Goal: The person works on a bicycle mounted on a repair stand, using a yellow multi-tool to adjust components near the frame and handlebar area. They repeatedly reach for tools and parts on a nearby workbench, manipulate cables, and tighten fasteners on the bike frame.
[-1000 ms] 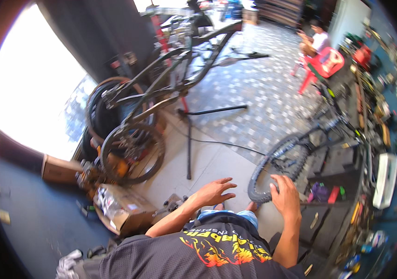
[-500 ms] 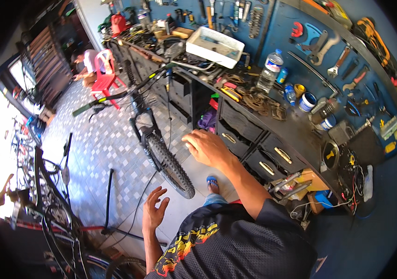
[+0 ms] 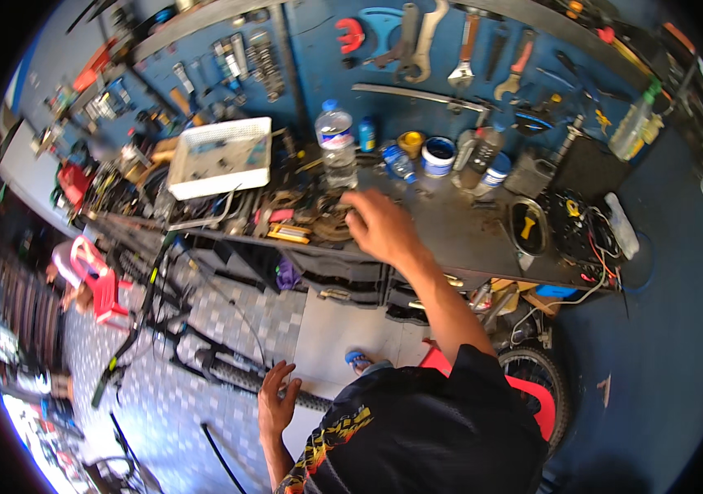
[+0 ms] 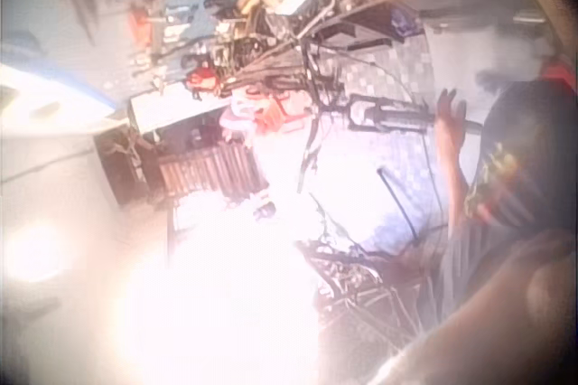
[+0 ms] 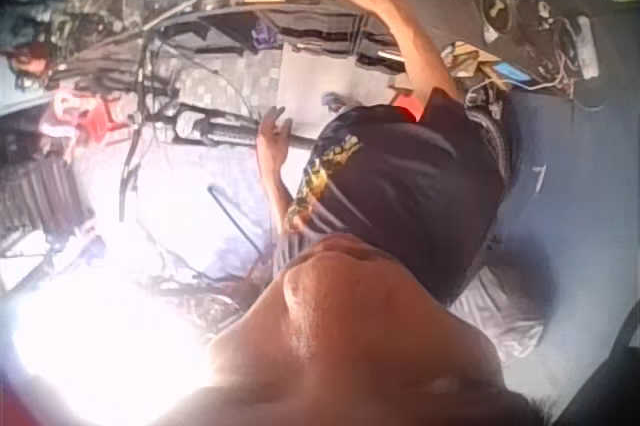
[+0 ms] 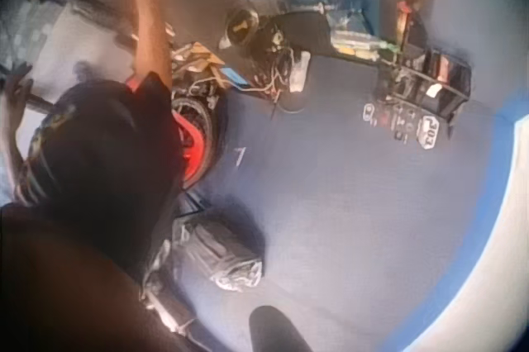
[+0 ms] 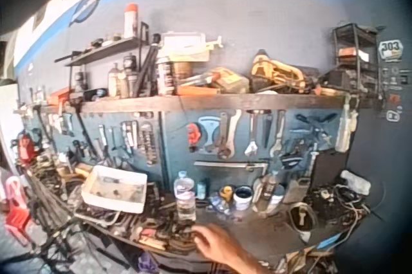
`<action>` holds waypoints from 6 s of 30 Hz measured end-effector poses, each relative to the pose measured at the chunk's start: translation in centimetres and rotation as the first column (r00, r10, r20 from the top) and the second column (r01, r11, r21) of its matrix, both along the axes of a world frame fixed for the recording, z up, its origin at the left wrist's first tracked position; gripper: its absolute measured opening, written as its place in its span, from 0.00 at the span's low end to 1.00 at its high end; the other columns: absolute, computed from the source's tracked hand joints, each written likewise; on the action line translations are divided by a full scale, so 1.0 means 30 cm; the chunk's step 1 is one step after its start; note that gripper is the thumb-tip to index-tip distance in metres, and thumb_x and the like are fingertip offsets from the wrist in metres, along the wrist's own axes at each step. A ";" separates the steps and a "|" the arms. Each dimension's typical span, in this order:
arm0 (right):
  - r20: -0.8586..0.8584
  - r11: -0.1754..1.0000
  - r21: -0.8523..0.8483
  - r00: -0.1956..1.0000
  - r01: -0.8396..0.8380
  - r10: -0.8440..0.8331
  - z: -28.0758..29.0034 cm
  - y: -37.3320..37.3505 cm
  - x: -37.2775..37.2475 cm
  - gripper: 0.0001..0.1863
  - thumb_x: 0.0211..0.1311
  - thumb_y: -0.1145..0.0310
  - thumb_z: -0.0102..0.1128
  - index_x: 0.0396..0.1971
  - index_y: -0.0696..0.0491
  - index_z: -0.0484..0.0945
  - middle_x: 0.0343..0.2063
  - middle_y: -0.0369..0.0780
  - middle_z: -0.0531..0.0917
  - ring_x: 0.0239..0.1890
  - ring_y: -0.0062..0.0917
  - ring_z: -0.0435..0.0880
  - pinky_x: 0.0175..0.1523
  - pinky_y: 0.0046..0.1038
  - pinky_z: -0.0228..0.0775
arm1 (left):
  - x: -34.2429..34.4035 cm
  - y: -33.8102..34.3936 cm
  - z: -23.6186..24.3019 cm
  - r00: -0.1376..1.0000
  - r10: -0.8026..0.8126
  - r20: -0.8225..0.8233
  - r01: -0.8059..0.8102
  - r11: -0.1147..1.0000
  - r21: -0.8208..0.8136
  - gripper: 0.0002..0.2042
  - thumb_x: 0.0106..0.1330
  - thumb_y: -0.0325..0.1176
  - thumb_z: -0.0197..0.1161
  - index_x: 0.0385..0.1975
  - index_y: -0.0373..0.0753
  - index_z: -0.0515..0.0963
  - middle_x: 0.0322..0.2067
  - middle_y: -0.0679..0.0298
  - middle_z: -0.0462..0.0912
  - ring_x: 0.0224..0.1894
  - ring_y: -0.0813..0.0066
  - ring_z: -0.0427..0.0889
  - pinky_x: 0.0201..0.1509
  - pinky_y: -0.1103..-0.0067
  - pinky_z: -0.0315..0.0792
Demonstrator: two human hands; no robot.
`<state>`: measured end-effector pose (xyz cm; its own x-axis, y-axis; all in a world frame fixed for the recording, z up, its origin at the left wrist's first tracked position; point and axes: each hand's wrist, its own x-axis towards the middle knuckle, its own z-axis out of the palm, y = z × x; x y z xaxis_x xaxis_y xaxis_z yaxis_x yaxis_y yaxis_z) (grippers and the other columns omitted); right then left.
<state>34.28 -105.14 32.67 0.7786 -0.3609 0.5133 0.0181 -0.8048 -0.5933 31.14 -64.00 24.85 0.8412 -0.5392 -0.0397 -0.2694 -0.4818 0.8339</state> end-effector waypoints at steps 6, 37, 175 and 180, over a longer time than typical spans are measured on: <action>0.490 0.632 0.158 0.496 0.758 -0.717 0.173 -0.803 -0.064 0.31 0.64 0.58 0.72 0.62 0.56 0.74 0.52 0.48 0.79 0.52 0.47 0.82 0.61 0.44 0.75 | 0.182 -0.090 -0.039 0.995 -0.096 -0.005 0.096 0.995 0.033 0.17 0.71 0.35 0.70 0.58 0.39 0.84 0.62 0.43 0.81 0.61 0.42 0.83 0.56 0.60 0.81; -0.439 0.237 0.049 0.192 -0.970 0.878 0.191 0.923 0.159 0.14 0.71 0.63 0.67 0.29 0.58 0.82 0.27 0.46 0.81 0.33 0.44 0.80 0.40 0.42 0.71 | -0.220 0.275 0.090 0.740 0.633 0.227 -0.605 0.774 -0.186 0.36 0.73 0.43 0.68 0.78 0.44 0.60 0.74 0.46 0.65 0.71 0.41 0.71 0.70 0.58 0.74; -0.249 -0.936 -0.340 -0.969 0.091 -0.004 0.303 3.217 -1.534 0.18 0.66 0.54 0.68 0.23 0.51 0.86 0.30 0.37 0.87 0.42 0.33 0.84 0.40 0.35 0.82 | -2.026 1.989 0.261 -0.602 0.787 0.134 -0.642 -0.378 -0.667 0.07 0.79 0.27 0.62 0.45 0.32 0.85 0.50 0.56 0.91 0.50 0.78 0.86 0.57 0.78 0.80; -0.356 -0.855 -0.432 -0.818 -0.285 0.453 0.373 3.305 -1.272 0.24 0.61 0.64 0.72 0.56 0.51 0.78 0.49 0.43 0.76 0.53 0.37 0.83 0.53 0.38 0.85 | -2.055 2.015 0.226 -0.555 0.818 0.149 -0.670 -0.334 -0.663 0.07 0.78 0.25 0.62 0.46 0.31 0.86 0.50 0.58 0.91 0.49 0.80 0.85 0.56 0.79 0.80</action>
